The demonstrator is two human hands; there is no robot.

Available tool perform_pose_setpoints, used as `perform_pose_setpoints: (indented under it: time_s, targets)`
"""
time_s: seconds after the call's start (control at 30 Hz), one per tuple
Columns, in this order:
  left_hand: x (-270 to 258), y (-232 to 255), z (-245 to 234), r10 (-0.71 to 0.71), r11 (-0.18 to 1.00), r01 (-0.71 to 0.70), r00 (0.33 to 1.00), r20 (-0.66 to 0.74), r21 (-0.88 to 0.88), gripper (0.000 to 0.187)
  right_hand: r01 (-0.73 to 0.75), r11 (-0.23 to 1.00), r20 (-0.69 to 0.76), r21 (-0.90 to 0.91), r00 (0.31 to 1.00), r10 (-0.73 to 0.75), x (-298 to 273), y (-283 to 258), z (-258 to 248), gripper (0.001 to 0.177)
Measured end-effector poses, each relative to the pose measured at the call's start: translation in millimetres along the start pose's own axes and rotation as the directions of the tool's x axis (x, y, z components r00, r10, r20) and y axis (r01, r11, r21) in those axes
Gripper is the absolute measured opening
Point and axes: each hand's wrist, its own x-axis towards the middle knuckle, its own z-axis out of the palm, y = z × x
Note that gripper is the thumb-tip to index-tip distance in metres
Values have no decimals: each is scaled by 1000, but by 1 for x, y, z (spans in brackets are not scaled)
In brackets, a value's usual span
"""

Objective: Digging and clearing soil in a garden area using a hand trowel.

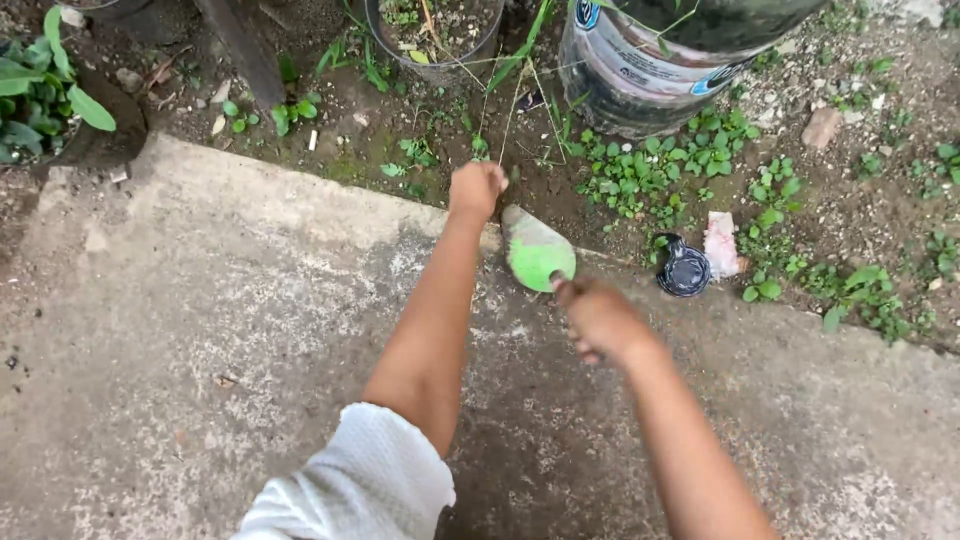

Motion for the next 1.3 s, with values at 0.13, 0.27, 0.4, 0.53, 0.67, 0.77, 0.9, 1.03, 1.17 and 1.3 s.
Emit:
perform_pose_setpoints:
  time_s: [0.13, 0.27, 0.4, 0.53, 0.67, 0.77, 0.9, 1.03, 1.17, 1.3]
  targets:
    - [17, 25, -3, -2, 966, -15, 998, -64, -258, 15, 103, 995, -159, 5, 982, -101, 17, 24, 76, 51]
    - [-19, 76, -33, -43, 999, 43, 999, 19, 31, 46, 215, 971, -338, -106, 910, -238, 51, 31, 93, 47]
    - [-58, 102, -53, 27, 958, -40, 998, 52, 283, 68, 234, 972, -376, -16, 900, -223, 33, 15, 44, 47]
    - [-80, 132, -65, 43, 945, -63, 997, 69, 321, 66, 257, 925, -357, 278, 922, -149, 10, 61, -7, 54]
    - [-84, 156, -48, 70, 910, -94, 995, 74, 403, 59, 125, 965, -269, 230, 961, -60, 23, 97, -29, 66]
    - [-92, 164, -26, 99, 893, -129, 991, 91, 431, 56, 164, 885, -262, 436, 964, -49, 51, 107, -4, 60]
    - [-99, 181, -13, 175, 861, -220, 975, 140, 459, 57, 171, 946, -359, 275, 931, -64, 85, 103, 29, 71]
    - [-75, 192, -5, 222, 855, -271, 962, 161, 441, 59, 147, 844, -359, 517, 932, 57, 58, 55, 32, 53]
    - [-66, 194, 4, 272, 852, -325, 945, 184, 410, 58, 148, 940, -538, 306, 842, 43, 159, 94, 53, 43]
    - [-42, 187, -5, 317, 821, -367, 930, 185, 438, 56, 75, 984, -407, 164, 914, -2, 89, 42, -28, 49]
